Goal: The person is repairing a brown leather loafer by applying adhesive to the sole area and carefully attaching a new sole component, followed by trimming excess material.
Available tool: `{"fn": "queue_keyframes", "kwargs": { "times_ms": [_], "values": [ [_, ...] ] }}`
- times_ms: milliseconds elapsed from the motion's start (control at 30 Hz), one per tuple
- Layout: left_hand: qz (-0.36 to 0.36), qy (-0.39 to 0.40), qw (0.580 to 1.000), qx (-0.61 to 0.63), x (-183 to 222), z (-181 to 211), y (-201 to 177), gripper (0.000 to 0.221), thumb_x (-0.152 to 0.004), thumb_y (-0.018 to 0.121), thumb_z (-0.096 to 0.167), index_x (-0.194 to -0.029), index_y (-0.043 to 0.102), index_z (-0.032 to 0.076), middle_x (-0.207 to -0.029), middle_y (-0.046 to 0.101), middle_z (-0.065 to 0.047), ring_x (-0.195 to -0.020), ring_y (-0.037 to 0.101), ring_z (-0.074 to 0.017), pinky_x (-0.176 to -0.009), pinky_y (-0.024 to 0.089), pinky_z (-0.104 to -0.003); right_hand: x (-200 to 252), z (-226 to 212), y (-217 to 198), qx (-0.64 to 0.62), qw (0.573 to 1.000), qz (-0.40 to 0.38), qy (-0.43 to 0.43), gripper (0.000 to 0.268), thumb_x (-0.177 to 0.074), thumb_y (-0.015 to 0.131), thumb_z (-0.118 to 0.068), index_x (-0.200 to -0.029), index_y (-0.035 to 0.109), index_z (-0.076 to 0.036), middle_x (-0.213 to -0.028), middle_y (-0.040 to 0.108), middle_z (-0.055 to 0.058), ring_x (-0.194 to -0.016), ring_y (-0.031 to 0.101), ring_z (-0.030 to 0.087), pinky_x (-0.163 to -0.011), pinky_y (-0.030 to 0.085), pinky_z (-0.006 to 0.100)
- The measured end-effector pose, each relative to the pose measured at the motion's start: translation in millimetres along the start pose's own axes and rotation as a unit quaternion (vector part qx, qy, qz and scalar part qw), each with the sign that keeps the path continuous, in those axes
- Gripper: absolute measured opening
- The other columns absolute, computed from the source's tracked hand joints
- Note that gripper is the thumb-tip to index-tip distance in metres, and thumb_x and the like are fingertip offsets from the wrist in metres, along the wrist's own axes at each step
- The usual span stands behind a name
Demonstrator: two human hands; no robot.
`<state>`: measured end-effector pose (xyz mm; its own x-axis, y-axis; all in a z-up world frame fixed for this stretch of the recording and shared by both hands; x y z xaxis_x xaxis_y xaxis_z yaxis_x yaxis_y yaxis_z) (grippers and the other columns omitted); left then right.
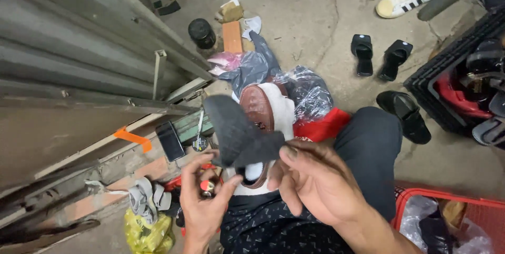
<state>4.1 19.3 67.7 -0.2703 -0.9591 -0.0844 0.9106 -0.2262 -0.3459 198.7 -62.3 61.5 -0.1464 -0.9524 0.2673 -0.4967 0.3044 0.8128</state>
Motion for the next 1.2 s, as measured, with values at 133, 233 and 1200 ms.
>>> {"fn": "queue_keyframes", "kwargs": {
  "times_ms": [133, 233, 1200],
  "values": [
    [0.038, 0.07, 0.993, 0.091, -3, -4, -14, 0.071, -0.08, 0.066, -0.014, -0.143, 0.04, 0.004, -0.134, 0.058, -0.021, -0.059, 0.043, -0.0081, -0.058, 0.041, -0.02, 9, -6, 25, 0.034, 0.998, -0.042, 0.013, 0.023, -0.104, 0.054, -0.004, -0.109, 0.073, 0.007, -0.082, 0.072, 0.04, -0.039, 0.059, 0.036, -0.034, 0.05, 0.034],
    [0.015, 0.116, 0.993, -0.009, -11, 14, -15, 0.065, -0.086, 0.062, -0.013, -0.146, 0.047, 0.006, -0.15, 0.05, -0.016, -0.065, 0.037, -0.009, -0.062, 0.042, -0.022, 13, -4, 42, 0.11, 0.991, -0.06, 0.051, 0.027, -0.097, 0.062, -0.007, -0.073, 0.06, 0.003, -0.075, 0.076, 0.034, -0.034, 0.057, 0.026, -0.031, 0.035, 0.031],
    [-0.151, -0.406, 0.89, 0.143, 60, -82, -29, 0.06, -0.073, 0.07, -0.005, -0.131, 0.086, 0.001, -0.046, 0.033, 0.003, -0.046, 0.031, -0.0096, -0.052, 0.018, -0.023, -34, 36, -26, 0.806, 0.591, 0.03, -0.025, 0.025, -0.096, 0.064, -0.044, -0.105, 0.061, -0.021, -0.068, 0.071, -0.004, -0.067, 0.072, 0.029, -0.056, 0.048, 0.051]
  ]
}}
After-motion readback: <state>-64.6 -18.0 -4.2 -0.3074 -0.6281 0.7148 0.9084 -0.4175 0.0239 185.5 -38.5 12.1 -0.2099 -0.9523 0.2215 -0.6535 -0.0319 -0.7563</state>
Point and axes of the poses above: each hand's wrist, its own x-axis away from the middle knuckle, its own y-axis out of the palm, z = x × y, the point moved 9 cm from there along -x, towards the middle knuckle
